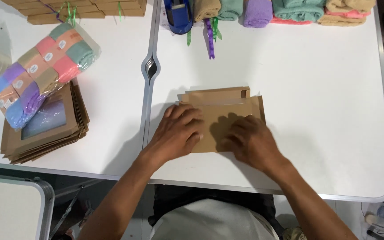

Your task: The person assembles flat cardboard pieces into rectangular frames with a central window. They fold the side flaps inward, align the edges, and press the pieces together to form a finished frame. The process is repeated for multiple frames on a white table.

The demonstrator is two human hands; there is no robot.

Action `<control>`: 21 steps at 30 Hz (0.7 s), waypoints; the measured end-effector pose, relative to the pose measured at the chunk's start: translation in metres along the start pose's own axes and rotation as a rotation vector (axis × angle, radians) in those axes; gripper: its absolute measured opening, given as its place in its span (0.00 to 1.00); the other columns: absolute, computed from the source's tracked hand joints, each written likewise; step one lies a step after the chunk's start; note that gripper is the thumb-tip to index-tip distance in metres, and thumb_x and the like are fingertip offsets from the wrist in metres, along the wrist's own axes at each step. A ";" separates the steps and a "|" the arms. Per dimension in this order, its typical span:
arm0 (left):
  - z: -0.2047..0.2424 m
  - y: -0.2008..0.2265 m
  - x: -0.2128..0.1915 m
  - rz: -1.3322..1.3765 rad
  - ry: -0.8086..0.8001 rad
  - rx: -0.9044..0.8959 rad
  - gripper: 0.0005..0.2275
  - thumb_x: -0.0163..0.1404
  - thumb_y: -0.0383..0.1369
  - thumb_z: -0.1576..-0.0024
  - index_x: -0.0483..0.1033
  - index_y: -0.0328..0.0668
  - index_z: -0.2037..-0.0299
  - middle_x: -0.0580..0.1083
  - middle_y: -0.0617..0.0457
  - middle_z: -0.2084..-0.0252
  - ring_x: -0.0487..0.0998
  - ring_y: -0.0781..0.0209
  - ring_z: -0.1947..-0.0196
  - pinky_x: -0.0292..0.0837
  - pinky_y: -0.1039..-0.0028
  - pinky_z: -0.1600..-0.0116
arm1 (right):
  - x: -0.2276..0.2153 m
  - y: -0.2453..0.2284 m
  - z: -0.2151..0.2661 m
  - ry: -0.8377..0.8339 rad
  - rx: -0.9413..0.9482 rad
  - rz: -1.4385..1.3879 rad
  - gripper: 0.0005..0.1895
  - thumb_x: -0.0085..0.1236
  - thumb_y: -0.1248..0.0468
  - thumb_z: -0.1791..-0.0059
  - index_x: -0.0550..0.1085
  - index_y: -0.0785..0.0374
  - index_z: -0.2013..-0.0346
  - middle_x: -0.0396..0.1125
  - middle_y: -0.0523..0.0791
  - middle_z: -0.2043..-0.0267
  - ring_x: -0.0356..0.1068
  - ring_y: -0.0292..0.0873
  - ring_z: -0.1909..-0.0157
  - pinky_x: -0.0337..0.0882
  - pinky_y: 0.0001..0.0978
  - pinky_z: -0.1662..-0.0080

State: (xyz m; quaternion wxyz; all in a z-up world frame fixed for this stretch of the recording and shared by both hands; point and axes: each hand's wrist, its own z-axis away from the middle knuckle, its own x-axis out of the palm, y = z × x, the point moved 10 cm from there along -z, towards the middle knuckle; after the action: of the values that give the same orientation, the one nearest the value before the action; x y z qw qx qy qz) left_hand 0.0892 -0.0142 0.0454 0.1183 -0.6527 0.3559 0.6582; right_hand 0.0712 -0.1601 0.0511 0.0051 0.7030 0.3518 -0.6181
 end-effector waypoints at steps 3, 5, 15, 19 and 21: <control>0.013 -0.004 0.014 0.086 -0.163 -0.052 0.16 0.58 0.41 0.44 0.80 0.47 0.47 0.70 0.52 0.35 0.56 0.51 0.27 0.40 0.53 0.25 | 0.025 0.005 0.002 -0.092 0.086 0.081 0.17 0.72 0.48 0.59 0.79 0.56 0.79 0.72 0.43 0.72 0.73 0.49 0.60 0.71 0.33 0.60; 0.017 -0.002 0.011 0.118 -0.190 -0.070 0.20 0.57 0.44 0.44 0.77 0.48 0.44 0.68 0.50 0.33 0.53 0.49 0.26 0.38 0.51 0.24 | 0.030 -0.001 -0.007 -0.168 0.145 0.079 0.21 0.72 0.45 0.60 0.78 0.57 0.79 0.71 0.44 0.72 0.73 0.49 0.60 0.72 0.34 0.61; 0.026 -0.012 0.027 0.168 -0.248 -0.111 0.26 0.53 0.54 0.43 0.71 0.50 0.38 0.59 0.53 0.26 0.44 0.52 0.22 0.28 0.52 0.22 | 0.020 0.028 -0.005 -0.687 0.517 0.306 0.31 0.66 0.35 0.58 0.81 0.58 0.59 0.75 0.47 0.62 0.76 0.54 0.52 0.76 0.42 0.55; 0.030 -0.014 0.029 0.160 -0.244 -0.101 0.26 0.51 0.55 0.41 0.71 0.52 0.37 0.58 0.54 0.26 0.42 0.51 0.22 0.26 0.51 0.22 | -0.003 0.047 0.015 -0.795 0.589 0.381 0.28 0.61 0.35 0.54 0.81 0.56 0.58 0.77 0.45 0.63 0.77 0.50 0.53 0.77 0.38 0.55; 0.031 -0.013 0.028 0.132 -0.239 -0.095 0.26 0.50 0.55 0.40 0.69 0.54 0.35 0.56 0.54 0.25 0.41 0.49 0.21 0.24 0.49 0.23 | -0.010 0.053 0.021 -0.865 0.615 0.430 0.30 0.58 0.36 0.52 0.80 0.58 0.55 0.78 0.46 0.62 0.79 0.50 0.55 0.78 0.37 0.58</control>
State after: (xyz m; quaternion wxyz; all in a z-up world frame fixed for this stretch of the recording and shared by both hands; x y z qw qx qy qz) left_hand 0.0701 0.0058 0.0120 0.0854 -0.5500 0.3497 0.7536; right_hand 0.0802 -0.2142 0.0322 0.0697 0.4109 -0.0292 -0.9086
